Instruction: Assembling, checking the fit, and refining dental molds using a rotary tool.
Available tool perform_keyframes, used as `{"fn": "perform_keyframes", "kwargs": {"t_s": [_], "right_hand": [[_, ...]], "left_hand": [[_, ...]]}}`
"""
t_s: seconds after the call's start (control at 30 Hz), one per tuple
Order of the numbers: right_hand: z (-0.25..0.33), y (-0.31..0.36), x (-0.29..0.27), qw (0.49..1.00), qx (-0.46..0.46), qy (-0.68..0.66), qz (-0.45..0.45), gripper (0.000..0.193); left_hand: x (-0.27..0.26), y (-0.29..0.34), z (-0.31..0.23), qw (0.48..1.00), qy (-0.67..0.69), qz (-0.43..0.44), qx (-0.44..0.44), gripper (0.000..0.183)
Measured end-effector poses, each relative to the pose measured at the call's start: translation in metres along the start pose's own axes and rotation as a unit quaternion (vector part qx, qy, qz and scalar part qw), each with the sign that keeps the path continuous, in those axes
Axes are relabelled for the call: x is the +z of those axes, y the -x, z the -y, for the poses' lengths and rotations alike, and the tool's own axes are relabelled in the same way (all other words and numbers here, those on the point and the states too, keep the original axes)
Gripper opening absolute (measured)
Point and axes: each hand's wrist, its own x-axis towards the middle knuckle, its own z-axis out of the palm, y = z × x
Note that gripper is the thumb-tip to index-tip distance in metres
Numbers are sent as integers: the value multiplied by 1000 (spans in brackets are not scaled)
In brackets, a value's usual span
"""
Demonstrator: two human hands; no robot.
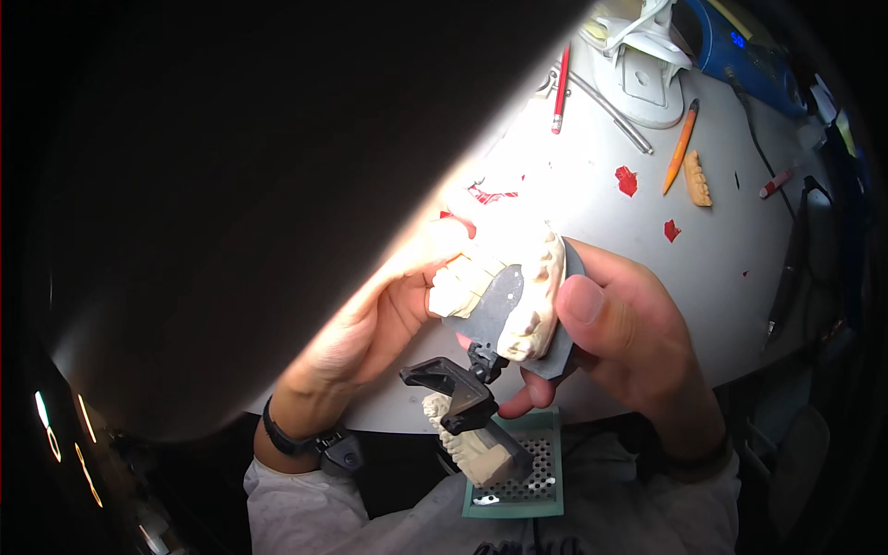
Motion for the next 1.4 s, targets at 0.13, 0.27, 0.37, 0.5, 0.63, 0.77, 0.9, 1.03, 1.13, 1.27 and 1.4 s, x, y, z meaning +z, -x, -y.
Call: {"fn": "perform_keyframes", "kwargs": {"t_s": [0.13, 0.27, 0.37, 0.5, 0.63, 0.77, 0.9, 1.03, 1.13, 1.27, 1.4], "right_hand": [[2, -1, 0, 999, 12, 19, 25, 59], [2, -1, 1, 1000, 19, 5, -1, 53], [2, -1, 1, 1000, 15, 1, 3, 52], [2, -1, 1, 1000, 8, 8, 11, 50], [2, -1, 0, 1000, 14, -1, 13, 43], [3, -1, 0, 1000, 14, -15, 18, 38], [3, 0, 0, 1000, 11, -15, 19, 38], [2, 0, -1, 1000, 10, -10, 15, 38], [0, -1, -1, 1000, 8, -8, 7, 38], [2, -1, -1, 1000, -3, 13, -5, 39], [-2, -1, -2, 1000, -12, 11, -15, 39]], "left_hand": [[1, 0, -4, 995, -75, 58, -13, 47], [-4, 0, -7, 993, -59, 97, -38, 48], [0, 2, -8, 994, -60, 88, -22, 45], [1, -1, -9, 994, -80, 68, 23, 40], [-8, -1, -5, 993, -57, 96, 37, 37], [-11, 2, -2, 994, -64, 70, 61, 36], [-9, 0, -6, 994, -66, 76, 49, 35], [-9, -1, -7, 992, -74, 83, 54, 35], [4, 2, -10, 995, -65, 35, 66, 28], [5, 1, -10, 996, -51, 46, 58, 28], [1, 0, -9, 992, -74, 70, 78, 30]]}}
